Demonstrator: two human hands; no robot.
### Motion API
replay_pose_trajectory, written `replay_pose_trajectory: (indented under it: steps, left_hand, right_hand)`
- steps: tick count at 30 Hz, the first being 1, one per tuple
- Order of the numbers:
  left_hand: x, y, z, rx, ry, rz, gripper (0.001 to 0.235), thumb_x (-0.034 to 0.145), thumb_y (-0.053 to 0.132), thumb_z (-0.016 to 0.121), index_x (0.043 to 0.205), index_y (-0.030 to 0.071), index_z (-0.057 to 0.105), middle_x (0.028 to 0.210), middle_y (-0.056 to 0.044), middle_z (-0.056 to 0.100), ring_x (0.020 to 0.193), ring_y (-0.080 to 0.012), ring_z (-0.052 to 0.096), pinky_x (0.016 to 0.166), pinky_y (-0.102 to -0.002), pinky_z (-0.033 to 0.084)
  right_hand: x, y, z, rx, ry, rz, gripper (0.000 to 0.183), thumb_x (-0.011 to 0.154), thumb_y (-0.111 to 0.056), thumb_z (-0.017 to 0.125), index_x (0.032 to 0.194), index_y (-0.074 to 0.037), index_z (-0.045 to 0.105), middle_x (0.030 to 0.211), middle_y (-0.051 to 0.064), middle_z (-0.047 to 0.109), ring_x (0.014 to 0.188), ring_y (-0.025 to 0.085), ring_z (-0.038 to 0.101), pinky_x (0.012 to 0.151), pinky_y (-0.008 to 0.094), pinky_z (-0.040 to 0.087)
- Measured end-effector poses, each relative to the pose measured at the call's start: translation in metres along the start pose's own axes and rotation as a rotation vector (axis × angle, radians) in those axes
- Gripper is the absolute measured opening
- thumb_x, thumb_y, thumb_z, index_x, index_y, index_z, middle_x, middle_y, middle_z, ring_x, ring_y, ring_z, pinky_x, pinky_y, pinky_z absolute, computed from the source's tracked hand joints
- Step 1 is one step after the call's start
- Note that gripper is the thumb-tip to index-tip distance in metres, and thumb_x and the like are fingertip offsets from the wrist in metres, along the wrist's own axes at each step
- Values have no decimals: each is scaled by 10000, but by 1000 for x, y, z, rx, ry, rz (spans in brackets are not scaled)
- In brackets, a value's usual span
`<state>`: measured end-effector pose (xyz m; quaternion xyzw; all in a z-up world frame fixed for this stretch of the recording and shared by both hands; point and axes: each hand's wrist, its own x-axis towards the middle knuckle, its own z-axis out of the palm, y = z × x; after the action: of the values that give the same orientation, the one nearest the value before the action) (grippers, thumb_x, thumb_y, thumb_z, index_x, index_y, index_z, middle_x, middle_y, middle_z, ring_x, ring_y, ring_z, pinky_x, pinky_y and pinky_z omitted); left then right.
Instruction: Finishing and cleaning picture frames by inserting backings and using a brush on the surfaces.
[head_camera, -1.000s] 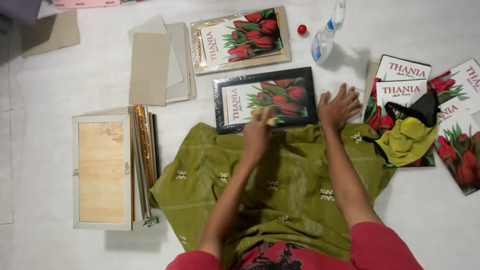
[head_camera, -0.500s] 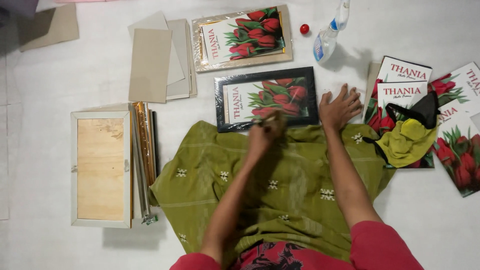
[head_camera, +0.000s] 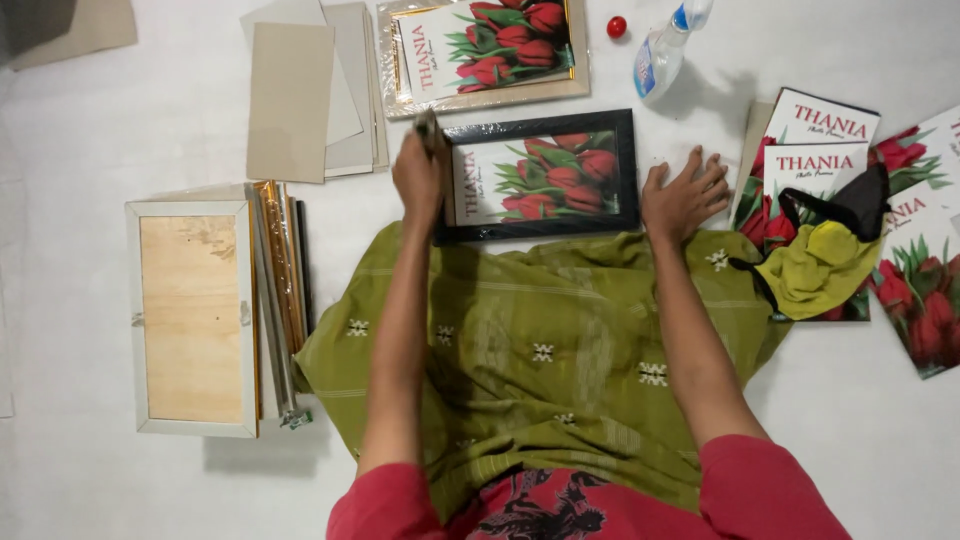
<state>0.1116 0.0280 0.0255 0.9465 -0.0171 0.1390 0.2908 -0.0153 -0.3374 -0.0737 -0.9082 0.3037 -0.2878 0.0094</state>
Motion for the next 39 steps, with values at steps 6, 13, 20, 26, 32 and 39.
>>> replay_pose_trajectory:
  steps: [6,13,20,26,32,39]
  left_hand:
    - [17,49,91,-84,-78,84,733,759,28,786,1420,231,542,963,-32,708,664,-177,674,599,-346,571]
    - [-48,176,127,-342,-279,167,716,837,151,623,1511,308,438,1182,-145,693,850,-371,702,745,-510,563]
    - [-77,186,26,-439,-504,115,272,856,348,674,944,94,710,871,-169,745,908,-429,733,805,-549,578]
    - [-93,36,17,-191,-540,-122,345,879,429,677,1103,172,733,920,-173,753,959,-420,726,869,-524,575]
    - [-53,-45,-18,-149,-191,-214,597,917,65,712,1439,325,587,1157,-173,726,931,-386,734,809,-496,615]
    - [-94,58,8,38,-391,106,801,755,14,825,1485,116,513,1397,-273,549,918,-518,707,758,-618,617]
  right_hand:
    - [4,-6,-13,-58,-185,61,584,976,-407,652,1427,-52,543,1370,279,461,1168,444,422,1004,583,287]
    - [7,-11,-17,0,-265,120,632,965,-434,506,1454,-35,528,1437,248,436,1211,433,383,1061,562,220]
    - [4,-12,-19,-28,-63,38,560,906,-371,711,1377,-88,604,1247,181,529,1183,436,505,894,614,372]
    - [3,-9,-16,-51,-8,3,543,897,-352,725,1364,-104,601,1193,161,529,1085,401,525,828,579,390]
    - [4,-13,-26,-32,-5,-12,527,908,-341,715,1350,-80,597,1188,178,535,1043,407,536,816,573,391]
    - [3,-12,-22,-42,-3,16,546,893,-339,723,1360,-80,606,1203,177,537,1061,420,537,824,588,401]
